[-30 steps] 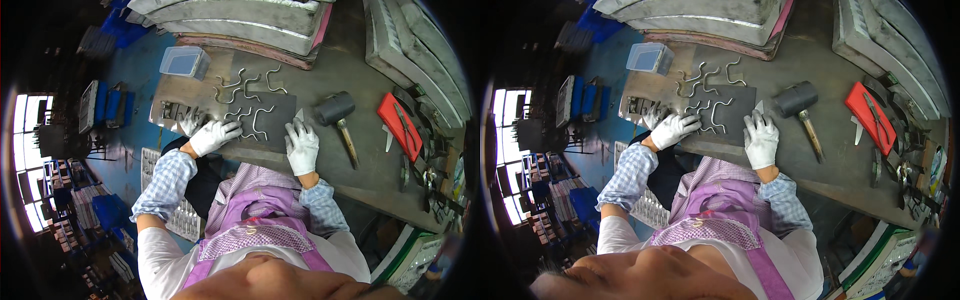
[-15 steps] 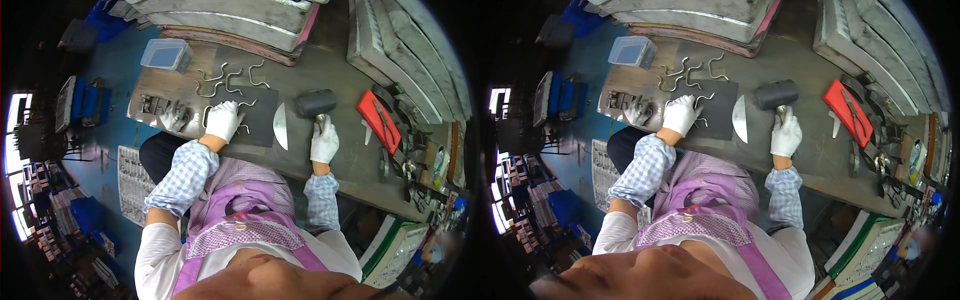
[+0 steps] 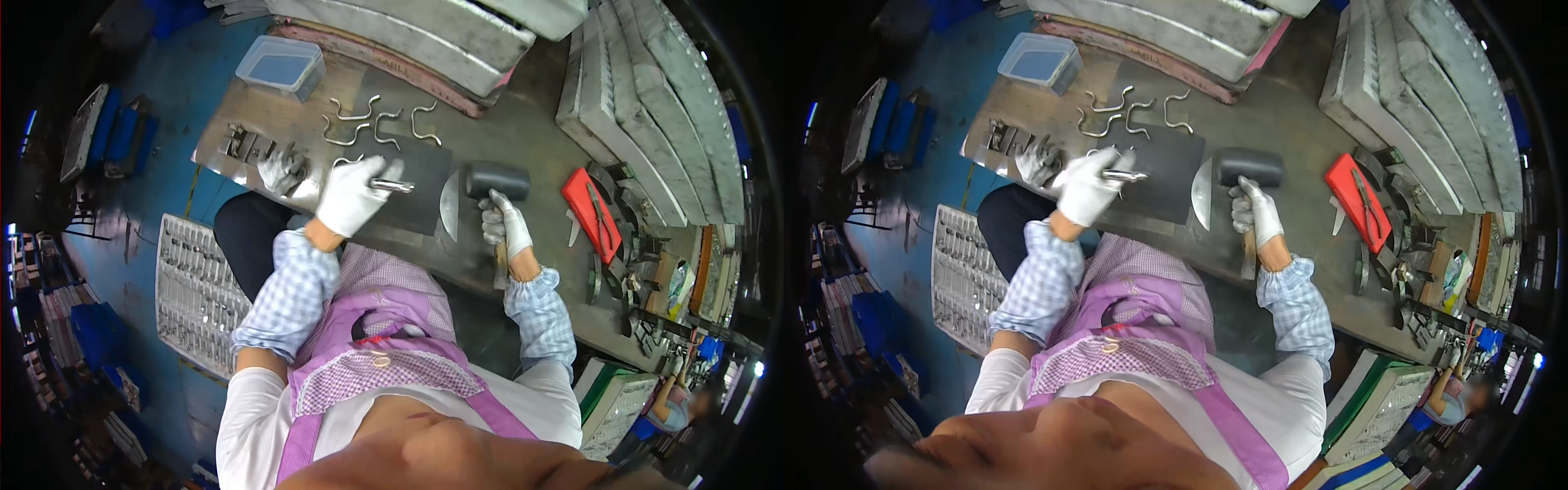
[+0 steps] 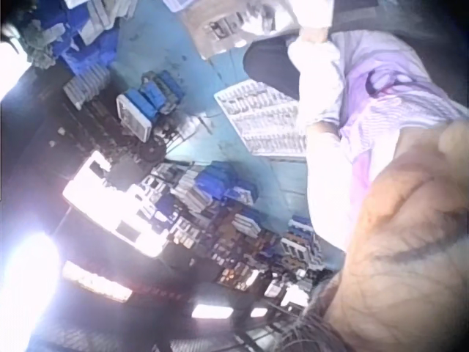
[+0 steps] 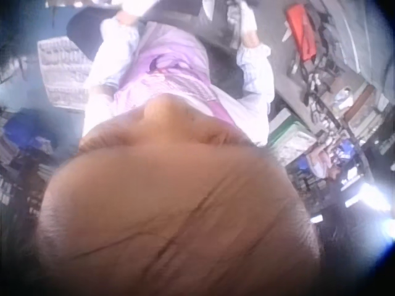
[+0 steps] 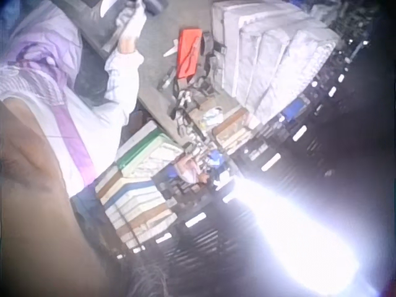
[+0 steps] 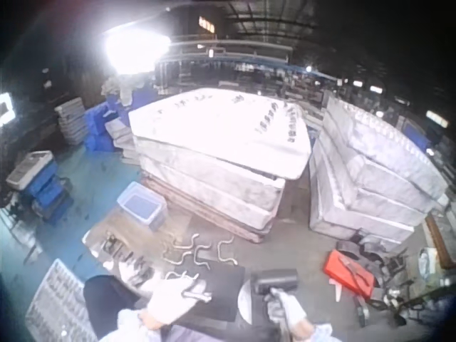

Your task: Manually shaping metal wires and using a rubber mallet to straighten them on a metal surface.

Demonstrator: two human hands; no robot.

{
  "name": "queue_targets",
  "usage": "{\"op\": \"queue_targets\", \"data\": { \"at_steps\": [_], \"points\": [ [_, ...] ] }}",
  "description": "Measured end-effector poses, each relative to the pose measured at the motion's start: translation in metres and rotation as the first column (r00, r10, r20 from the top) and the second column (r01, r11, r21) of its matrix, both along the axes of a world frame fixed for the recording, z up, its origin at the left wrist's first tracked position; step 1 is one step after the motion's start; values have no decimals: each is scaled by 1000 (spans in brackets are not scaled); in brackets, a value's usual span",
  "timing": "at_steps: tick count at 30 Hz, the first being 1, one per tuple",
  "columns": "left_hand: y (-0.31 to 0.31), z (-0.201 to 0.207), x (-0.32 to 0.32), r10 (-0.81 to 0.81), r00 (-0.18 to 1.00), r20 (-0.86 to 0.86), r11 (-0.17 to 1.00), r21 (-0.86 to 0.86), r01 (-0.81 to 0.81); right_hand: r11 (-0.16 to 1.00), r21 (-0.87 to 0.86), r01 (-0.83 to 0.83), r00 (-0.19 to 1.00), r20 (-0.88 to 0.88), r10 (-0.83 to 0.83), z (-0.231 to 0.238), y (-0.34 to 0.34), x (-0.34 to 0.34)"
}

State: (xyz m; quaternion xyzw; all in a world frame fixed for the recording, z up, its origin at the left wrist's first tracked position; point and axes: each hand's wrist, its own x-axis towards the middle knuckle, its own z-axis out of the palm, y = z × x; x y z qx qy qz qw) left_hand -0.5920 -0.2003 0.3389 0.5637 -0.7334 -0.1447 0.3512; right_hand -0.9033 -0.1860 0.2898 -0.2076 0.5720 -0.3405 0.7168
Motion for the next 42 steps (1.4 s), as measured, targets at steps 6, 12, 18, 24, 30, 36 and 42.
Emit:
{"op": "queue_targets", "data": {
  "at_steps": [6, 12, 18, 24, 30, 36, 42],
  "points": [
    [-20, -96, -5, -41, 985, 170, 992, 122, 20, 306, -683, -663, 718, -696, 4, 107, -12, 43],
    [-6, -86, 1, -25, 979, 201, 984, 176, -11, 514, -204, -833, 127, -975, -181, 49, 35, 2],
    [17, -77, -29, 406, 652, -640, 680, 688, 252, 550, -370, -748, -93, -763, -640, 19, 32, -21],
    [34, -89, -62, 681, 203, -704, 437, 613, 659, 822, -128, -554, 112, -991, -78, -48, -7, 89],
    [55, -90, -71, 698, 25, -715, 635, 635, 441, 814, -523, -252, 811, -574, -117, -30, 30, 109],
    [62, -100, -63, 725, -62, -686, 675, 690, 261, 810, -440, -388, 690, -721, -61, 1, 35, 144],
    [65, -103, -57, 523, 99, -846, 840, 532, 107, 801, -537, -265, 890, -456, -11, -12, 39, 147]
  ]
}}
